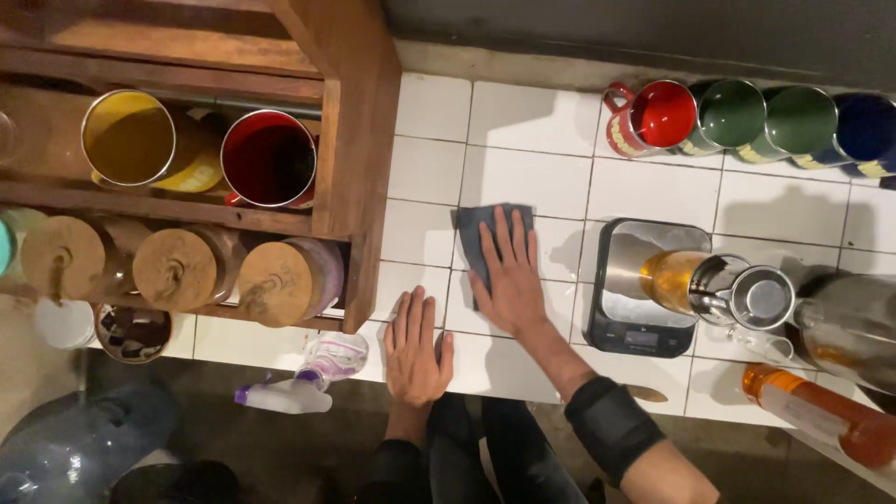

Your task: The person pours hot water from a kettle into a metal cup on a scale, then cleans the tiled counter. They use a spray bottle to apply cleaner, scrub the surface with a brush, and wipe it dry with a cloth. The person also moves a bottle and a small glass container during the process.

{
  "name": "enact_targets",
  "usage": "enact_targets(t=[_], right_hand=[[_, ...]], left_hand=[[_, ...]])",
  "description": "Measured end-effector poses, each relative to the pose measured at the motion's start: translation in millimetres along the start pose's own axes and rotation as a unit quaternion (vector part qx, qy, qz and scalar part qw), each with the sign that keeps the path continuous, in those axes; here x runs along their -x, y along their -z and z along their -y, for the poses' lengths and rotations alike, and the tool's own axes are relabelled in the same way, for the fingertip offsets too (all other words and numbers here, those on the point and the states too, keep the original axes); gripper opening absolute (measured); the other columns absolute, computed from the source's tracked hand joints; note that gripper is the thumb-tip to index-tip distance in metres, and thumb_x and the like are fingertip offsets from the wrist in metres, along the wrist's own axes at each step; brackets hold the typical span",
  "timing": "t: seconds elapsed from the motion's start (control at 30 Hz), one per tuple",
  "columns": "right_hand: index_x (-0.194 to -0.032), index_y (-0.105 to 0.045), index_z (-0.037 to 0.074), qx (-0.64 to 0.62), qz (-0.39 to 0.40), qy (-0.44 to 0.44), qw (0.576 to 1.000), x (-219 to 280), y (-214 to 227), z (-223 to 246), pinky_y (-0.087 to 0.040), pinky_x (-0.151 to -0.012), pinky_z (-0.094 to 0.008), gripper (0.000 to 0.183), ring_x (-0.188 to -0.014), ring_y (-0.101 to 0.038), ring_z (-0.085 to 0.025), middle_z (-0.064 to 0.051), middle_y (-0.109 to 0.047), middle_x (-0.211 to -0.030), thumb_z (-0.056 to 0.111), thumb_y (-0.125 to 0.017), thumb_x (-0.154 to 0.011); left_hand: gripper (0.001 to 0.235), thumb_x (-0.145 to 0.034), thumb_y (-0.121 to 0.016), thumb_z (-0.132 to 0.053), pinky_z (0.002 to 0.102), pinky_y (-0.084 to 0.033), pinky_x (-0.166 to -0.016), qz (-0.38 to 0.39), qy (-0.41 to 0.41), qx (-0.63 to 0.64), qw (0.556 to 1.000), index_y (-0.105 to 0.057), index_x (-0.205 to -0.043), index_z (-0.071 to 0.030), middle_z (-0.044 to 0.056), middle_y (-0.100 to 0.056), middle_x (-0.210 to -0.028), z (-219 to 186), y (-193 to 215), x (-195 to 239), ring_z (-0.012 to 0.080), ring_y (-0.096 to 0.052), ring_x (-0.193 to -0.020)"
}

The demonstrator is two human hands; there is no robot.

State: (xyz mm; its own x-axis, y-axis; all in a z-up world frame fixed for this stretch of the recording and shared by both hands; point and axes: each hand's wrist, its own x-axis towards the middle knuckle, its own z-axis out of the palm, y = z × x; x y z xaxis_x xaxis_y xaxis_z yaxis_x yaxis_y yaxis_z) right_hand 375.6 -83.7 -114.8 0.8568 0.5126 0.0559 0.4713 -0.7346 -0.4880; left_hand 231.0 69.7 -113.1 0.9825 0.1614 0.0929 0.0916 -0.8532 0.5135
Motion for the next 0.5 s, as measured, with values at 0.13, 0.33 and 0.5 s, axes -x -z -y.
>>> enact_targets(t=[0.13, 0.33, 0.5], right_hand=[[-0.155, -0.035, -0.006, 0.023, 0.012, -0.033, 0.999, -2, -6, 5, -0.01, -0.122, -0.064, 0.077, -0.155, -0.011, -0.049, -0.028, -0.017, -0.168, 0.034, -0.061, -0.093], [-0.154, -0.031, -0.009, 0.029, -0.041, -0.094, 0.994, -49, -18, -1, -0.008, -0.12, -0.068, 0.081, -0.153, -0.007, -0.053, -0.03, -0.013, -0.167, 0.037, -0.062, -0.096], [-0.157, -0.034, -0.008, 0.045, -0.069, -0.093, 0.992, -107, -28, -25, -0.008, -0.121, -0.069, 0.077, -0.155, -0.007, -0.052, -0.028, -0.013, -0.169, 0.03, -0.063, -0.096]], left_hand=[[0.06, -0.094, -0.058, -0.03, 0.052, -0.028, -0.116, -0.001, 0.005, -0.001, 1.0, -0.05, -0.144, 0.003, 0.019, -0.043, -0.159, -1, 0, 0, 0.0371, -0.037, -0.148], [0.06, -0.094, -0.058, -0.029, 0.051, -0.03, -0.118, -0.027, 0.006, 0.017, 0.999, -0.051, -0.144, 0.002, 0.019, -0.045, -0.157, -1, 3, 0, 0.0368, -0.04, -0.148], [0.06, -0.095, -0.057, -0.028, 0.049, -0.03, -0.118, -0.034, 0.0, 0.033, 0.999, -0.049, -0.146, 0.002, 0.019, -0.046, -0.157, 2, 1, 0, 0.0363, -0.04, -0.149]])
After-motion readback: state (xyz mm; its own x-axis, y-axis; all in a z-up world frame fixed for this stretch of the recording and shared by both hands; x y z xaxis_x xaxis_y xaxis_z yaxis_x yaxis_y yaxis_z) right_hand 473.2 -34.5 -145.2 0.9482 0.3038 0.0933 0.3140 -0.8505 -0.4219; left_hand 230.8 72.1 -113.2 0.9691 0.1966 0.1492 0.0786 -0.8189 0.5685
